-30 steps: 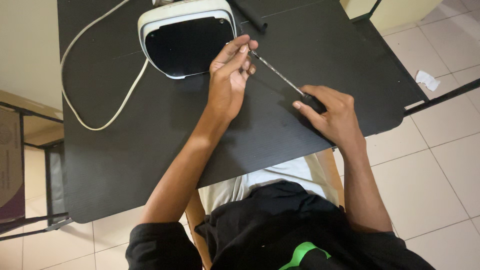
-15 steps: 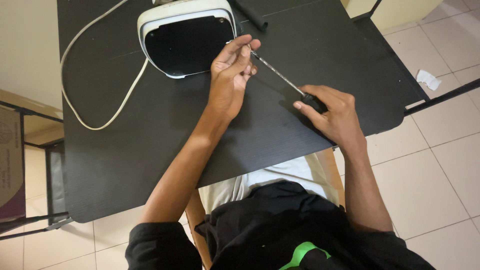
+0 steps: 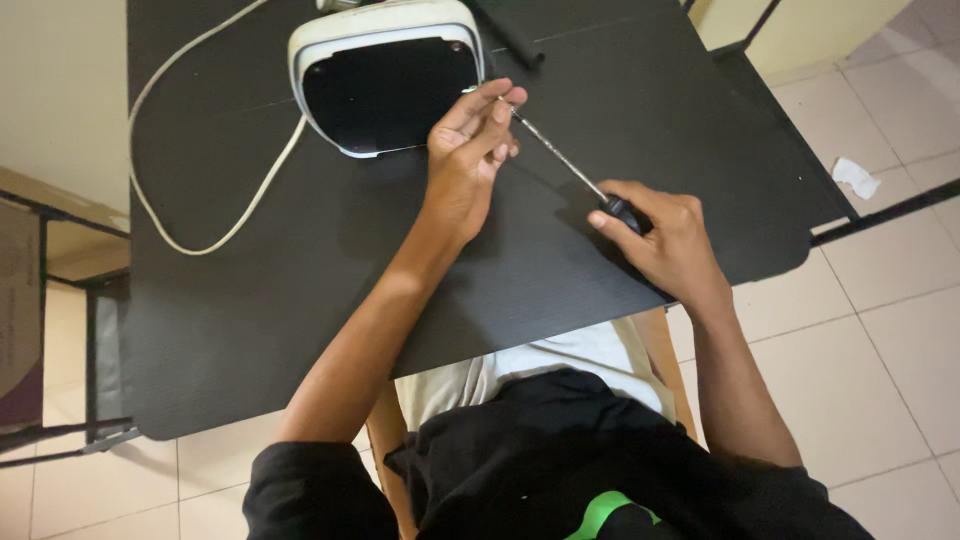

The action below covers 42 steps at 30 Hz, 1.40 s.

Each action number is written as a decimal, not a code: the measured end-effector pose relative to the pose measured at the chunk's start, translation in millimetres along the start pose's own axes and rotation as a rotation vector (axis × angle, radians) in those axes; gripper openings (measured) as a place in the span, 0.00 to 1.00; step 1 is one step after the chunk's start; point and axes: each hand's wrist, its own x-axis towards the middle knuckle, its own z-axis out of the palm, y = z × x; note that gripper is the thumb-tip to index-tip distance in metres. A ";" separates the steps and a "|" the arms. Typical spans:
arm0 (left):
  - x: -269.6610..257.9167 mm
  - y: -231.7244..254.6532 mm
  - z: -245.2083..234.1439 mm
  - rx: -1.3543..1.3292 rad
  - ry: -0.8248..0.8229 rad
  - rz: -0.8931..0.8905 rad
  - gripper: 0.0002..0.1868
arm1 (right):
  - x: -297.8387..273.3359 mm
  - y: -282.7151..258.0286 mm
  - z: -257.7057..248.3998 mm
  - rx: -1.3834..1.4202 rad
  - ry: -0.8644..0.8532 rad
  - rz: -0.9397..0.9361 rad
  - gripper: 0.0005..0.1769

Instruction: The person uses a screwdriver to remove screws from the base of a white electric fan, opens the casing to expose internal wiring, and then reattaches a black circular cover to the base, securing it with screws.

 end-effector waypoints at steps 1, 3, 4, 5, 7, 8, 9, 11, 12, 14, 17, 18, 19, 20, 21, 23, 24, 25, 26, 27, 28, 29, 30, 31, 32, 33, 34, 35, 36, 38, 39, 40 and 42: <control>-0.2 1.3 0.2 -0.002 0.004 0.006 0.17 | 0.4 -2.6 1.5 0.098 -0.049 0.090 0.15; 0.1 6.0 0.6 -0.022 -0.004 0.016 0.17 | 1.9 -8.3 6.5 0.291 -0.152 0.266 0.14; 0.5 10.4 1.3 -0.032 -0.009 0.021 0.17 | 3.0 -12.0 8.9 0.406 -0.179 0.282 0.15; 1.9 16.8 1.3 -0.035 -0.039 0.040 0.16 | 4.2 -15.9 11.7 0.521 -0.207 0.298 0.16; 5.4 33.0 -1.7 -0.039 -0.096 0.076 0.14 | 5.8 -24.3 20.3 0.665 -0.268 0.309 0.18; 7.3 43.3 -3.3 -0.010 -0.102 0.064 0.14 | 7.1 -29.0 24.3 0.692 -0.299 0.301 0.19; 9.2 55.7 -6.4 0.018 -0.108 0.052 0.14 | 8.8 -34.2 28.8 0.719 -0.329 0.294 0.21; 8.6 79.3 -13.9 0.082 -0.100 0.026 0.14 | 13.9 -45.5 39.5 0.809 -0.391 0.279 0.23; 7.0 90.3 -17.9 0.118 -0.084 0.014 0.15 | 16.5 -51.4 44.8 0.853 -0.424 0.272 0.24; 1.4 107.8 -25.2 0.187 -0.047 -0.002 0.16 | 22.9 -64.5 57.7 0.953 -0.473 0.200 0.23; -6.5 129.2 -37.4 0.277 0.019 -0.024 0.17 | 35.2 -85.1 76.0 0.946 -0.542 0.180 0.24; -8.7 134.3 -42.0 0.301 0.038 -0.043 0.18 | 37.6 -91.5 81.1 0.917 -0.558 0.194 0.24; -11.2 138.8 -46.9 0.324 0.058 -0.063 0.18 | 40.1 -97.5 85.6 0.909 -0.597 0.202 0.25; -13.4 144.1 -52.0 0.329 0.071 -0.068 0.18 | 43.6 -103.4 89.5 0.899 -0.634 0.209 0.25; -15.8 149.0 -57.3 0.333 0.084 -0.074 0.18 | 47.4 -108.8 93.1 0.889 -0.669 0.215 0.25; -19.8 150.6 -65.9 0.357 0.110 -0.068 0.17 | 53.4 -116.9 99.4 0.899 -0.715 0.209 0.25; -21.0 151.0 -68.7 0.382 0.122 -0.055 0.17 | 57.1 -120.9 102.3 0.904 -0.736 0.205 0.25; -22.0 151.8 -71.1 0.406 0.133 -0.042 0.17 | 60.6 -124.4 104.8 0.934 -0.764 0.210 0.25; -22.8 152.1 -73.1 0.413 0.113 -0.040 0.16 | 63.9 -126.2 106.2 0.960 -0.789 0.219 0.24; -24.3 152.8 -75.1 0.420 0.093 -0.037 0.16 | 66.7 -127.4 107.4 0.987 -0.814 0.228 0.24; -26.6 153.6 -76.5 0.428 0.074 -0.034 0.15 | 68.9 -128.6 108.7 0.988 -0.831 0.228 0.23; -28.8 154.3 -77.4 0.408 0.069 -0.031 0.15 | 70.7 -129.5 109.6 0.989 -0.848 0.229 0.23; -29.7 156.0 -78.1 0.389 0.063 -0.026 0.15 | 73.8 -130.0 110.2 0.989 -0.866 0.227 0.23; -29.8 157.4 -78.6 0.370 0.058 -0.020 0.14 | 76.7 -130.0 110.6 1.002 -0.871 0.219 0.23; -30.6 158.3 -79.6 0.365 0.062 -0.022 0.14 | 77.7 -129.7 111.9 1.019 -0.878 0.213 0.23; -30.9 159.1 -80.5 0.360 0.067 -0.024 0.14 | 78.5 -129.2 113.0 1.035 -0.884 0.207 0.23; -31.2 160.7 -81.2 0.357 0.072 -0.024 0.14 | 79.9 -129.0 114.0 1.043 -0.885 0.212 0.23; -31.5 161.7 -81.7 0.345 0.070 -0.028 0.14 | 81.2 -128.6 114.8 1.050 -0.885 0.217 0.23; -31.8 161.7 -82.1 0.334 0.067 -0.034 0.14 | 81.9 -128.0 115.9 1.058 -0.886 0.223 0.23; -32.0 161.3 -82.7 0.319 0.056 -0.035 0.14 | 82.4 -126.6 117.9 1.053 -0.900 0.199 0.22; -31.6 160.9 -82.9 0.315 0.047 -0.030 0.14 | 82.8 -125.8 118.8 1.050 -0.906 0.188 0.22; -31.1 159.7 -82.7 0.310 0.037 -0.026 0.14 | 82.6 -124.9 119.3 1.060 -0.904 0.195 0.22; -29.9 157.3 -82.3 0.328 0.054 -0.045 0.14 | 82.5 -123.2 120.5 1.080 -0.902 0.209 0.22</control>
